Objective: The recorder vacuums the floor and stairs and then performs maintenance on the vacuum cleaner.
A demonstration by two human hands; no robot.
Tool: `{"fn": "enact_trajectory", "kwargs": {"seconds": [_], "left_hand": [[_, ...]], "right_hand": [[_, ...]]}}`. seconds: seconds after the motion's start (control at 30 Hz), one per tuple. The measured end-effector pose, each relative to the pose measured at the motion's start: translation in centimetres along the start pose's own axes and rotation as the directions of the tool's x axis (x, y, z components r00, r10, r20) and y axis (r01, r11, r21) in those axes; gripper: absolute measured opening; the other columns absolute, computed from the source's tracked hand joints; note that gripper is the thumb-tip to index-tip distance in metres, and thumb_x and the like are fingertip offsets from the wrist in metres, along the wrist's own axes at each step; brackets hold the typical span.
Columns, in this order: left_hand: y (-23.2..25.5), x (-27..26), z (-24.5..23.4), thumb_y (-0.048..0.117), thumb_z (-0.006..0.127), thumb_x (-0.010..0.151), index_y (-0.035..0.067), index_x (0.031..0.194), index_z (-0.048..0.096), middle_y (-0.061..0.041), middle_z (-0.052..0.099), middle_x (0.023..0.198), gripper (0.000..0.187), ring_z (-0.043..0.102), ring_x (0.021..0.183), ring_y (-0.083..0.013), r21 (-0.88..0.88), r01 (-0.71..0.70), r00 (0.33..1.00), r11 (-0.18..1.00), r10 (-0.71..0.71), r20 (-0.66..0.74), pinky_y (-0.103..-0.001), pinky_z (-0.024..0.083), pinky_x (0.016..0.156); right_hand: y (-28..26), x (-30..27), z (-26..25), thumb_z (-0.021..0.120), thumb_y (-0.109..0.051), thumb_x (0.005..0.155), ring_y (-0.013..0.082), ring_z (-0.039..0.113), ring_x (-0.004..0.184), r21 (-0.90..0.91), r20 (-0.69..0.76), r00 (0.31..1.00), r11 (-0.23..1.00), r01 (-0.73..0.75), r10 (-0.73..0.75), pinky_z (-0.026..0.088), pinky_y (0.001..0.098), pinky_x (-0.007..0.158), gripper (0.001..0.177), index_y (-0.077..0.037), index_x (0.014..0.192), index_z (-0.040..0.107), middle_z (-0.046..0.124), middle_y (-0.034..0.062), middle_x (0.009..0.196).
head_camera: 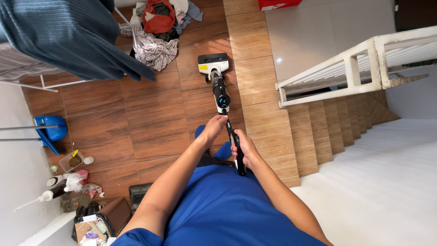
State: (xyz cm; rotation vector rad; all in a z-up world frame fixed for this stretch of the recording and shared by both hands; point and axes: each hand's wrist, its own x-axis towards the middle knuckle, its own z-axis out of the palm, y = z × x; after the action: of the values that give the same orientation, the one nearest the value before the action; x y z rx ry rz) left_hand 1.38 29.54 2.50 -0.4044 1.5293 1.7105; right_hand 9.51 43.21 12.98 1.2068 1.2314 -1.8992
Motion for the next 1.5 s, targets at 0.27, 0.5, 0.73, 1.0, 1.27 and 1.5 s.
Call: {"fn": "enact_trajectory", "kwargs": {"seconds": [0.27,0.5,0.73,1.0,1.27,1.5], "left_hand": [[-2.2,2.3,-1.1,0.04,0.06,0.098,0.008,0.114,0.067,0.002,0.065,0.1,0.036,0.052,0.087,-0.0091,0.031,-0.068,0.998,0.997,0.067,0.015,-0.023,0.044,0.076],[-1.7,2.1,-1.8,0.04,0.061,0.097,0.011,0.114,0.066,0.002,0.062,0.099,0.035,0.047,0.083,-0.0128,0.02,0.006,1.0,1.0,-0.006,0.019,-0.028,0.038,0.065],[-0.6,1.3,-1.8,0.043,0.062,0.095,0.011,0.114,0.067,0.002,0.063,0.102,0.037,0.049,0.086,-0.0115,0.042,0.01,1.0,0.999,-0.01,0.011,-0.027,0.041,0.069],[0.1,0.5,-2.0,0.043,0.06,0.096,0.013,0.118,0.066,0.003,0.064,0.105,0.038,0.049,0.087,-0.0111,0.064,0.036,0.999,0.997,-0.037,0.02,-0.027,0.041,0.069],[0.2,0.5,-1.8,0.043,0.059,0.096,0.013,0.119,0.065,0.002,0.063,0.107,0.039,0.05,0.091,-0.0124,0.07,0.029,0.999,0.997,-0.031,0.022,-0.028,0.041,0.071],[-0.5,1.2,-1.9,0.043,0.058,0.097,0.01,0.118,0.066,0.0,0.065,0.106,0.04,0.051,0.091,-0.0127,0.058,0.01,1.0,0.998,-0.011,0.016,-0.028,0.042,0.071]], "right_hand": [[0.6,1.3,-0.1,0.053,-0.05,0.095,0.0167,0.044,0.04,0.005,0.021,1.0,1.0,0.016,-0.016,0.036,0.0338,0.04,0.039,-0.012,0.086,0.05,0.048,0.0047,0.051],[1.2,2.3,-0.2,0.054,-0.052,0.096,0.0173,0.045,0.04,0.022,0.029,1.0,1.0,0.003,-0.004,0.036,0.0343,0.04,0.042,-0.012,0.085,0.05,0.048,0.0052,0.052],[0.4,1.6,0.7,0.055,-0.052,0.096,0.0176,0.046,0.04,0.048,0.034,0.999,0.999,-0.004,0.003,0.037,0.0341,0.04,0.041,-0.013,0.086,0.05,0.048,0.005,0.052],[-0.4,1.6,1.0,0.057,-0.051,0.095,0.0182,0.046,0.041,0.064,0.032,0.999,0.998,-0.015,0.013,0.038,0.0349,0.041,0.038,-0.015,0.089,0.05,0.048,0.0053,0.052],[-0.6,2.0,0.8,0.057,-0.053,0.095,0.018,0.046,0.041,0.071,0.047,0.999,0.997,-0.031,0.028,0.038,0.0348,0.042,0.041,-0.014,0.086,0.048,0.047,0.0048,0.052],[-0.9,2.1,0.6,0.057,-0.054,0.095,0.0176,0.047,0.042,0.054,0.066,0.998,0.998,-0.015,0.011,0.041,0.0346,0.043,0.045,-0.011,0.082,0.05,0.049,0.0053,0.053]]}}
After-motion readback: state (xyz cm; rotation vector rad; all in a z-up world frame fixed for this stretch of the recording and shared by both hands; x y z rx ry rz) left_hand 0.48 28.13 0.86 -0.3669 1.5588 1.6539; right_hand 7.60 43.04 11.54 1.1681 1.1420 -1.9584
